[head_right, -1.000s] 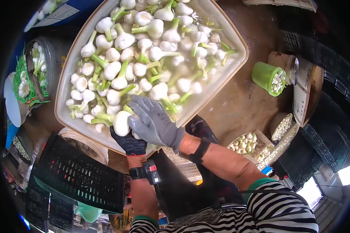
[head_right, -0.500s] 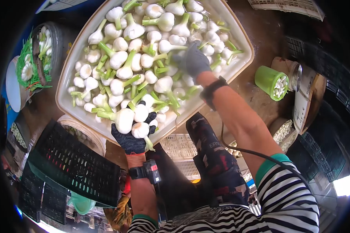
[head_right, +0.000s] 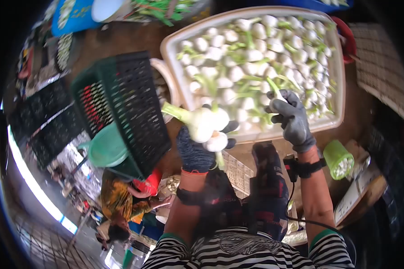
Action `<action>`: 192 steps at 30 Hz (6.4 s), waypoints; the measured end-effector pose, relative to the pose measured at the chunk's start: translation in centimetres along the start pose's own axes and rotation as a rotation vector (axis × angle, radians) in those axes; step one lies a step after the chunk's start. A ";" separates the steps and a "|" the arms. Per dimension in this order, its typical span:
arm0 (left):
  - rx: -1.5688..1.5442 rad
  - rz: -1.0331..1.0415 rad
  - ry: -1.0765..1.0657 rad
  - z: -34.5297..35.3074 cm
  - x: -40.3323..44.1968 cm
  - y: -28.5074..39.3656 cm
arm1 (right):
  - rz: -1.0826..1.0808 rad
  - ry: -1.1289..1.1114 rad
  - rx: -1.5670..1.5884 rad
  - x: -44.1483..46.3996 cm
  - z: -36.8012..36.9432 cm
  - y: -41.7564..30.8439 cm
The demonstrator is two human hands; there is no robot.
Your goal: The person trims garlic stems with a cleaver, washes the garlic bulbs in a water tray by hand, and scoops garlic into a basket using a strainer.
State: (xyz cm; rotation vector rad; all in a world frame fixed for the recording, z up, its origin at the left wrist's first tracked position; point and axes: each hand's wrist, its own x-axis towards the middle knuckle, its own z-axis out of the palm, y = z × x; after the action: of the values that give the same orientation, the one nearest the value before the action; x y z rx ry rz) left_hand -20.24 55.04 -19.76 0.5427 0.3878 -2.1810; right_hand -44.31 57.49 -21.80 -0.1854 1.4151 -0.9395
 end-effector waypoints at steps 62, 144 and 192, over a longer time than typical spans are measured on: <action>0.741 0.928 1.071 -8.0 -29.8 27.1 | 0.136 -0.038 -1.042 18.5 13.0 9.8; 0.450 0.883 0.750 -12.0 -35.8 36.1 | -0.297 -0.648 -0.512 -15.5 50.8 7.5; 0.772 0.873 1.009 -11.6 -53.3 62.4 | -0.071 -1.012 -0.571 -12.7 84.3 15.8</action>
State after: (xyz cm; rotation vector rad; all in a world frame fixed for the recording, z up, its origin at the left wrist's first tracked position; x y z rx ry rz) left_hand 61.82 57.69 -8.33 1.8358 -0.2117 -1.0037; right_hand 39.12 41.29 -4.72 -0.9922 0.6775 -0.3436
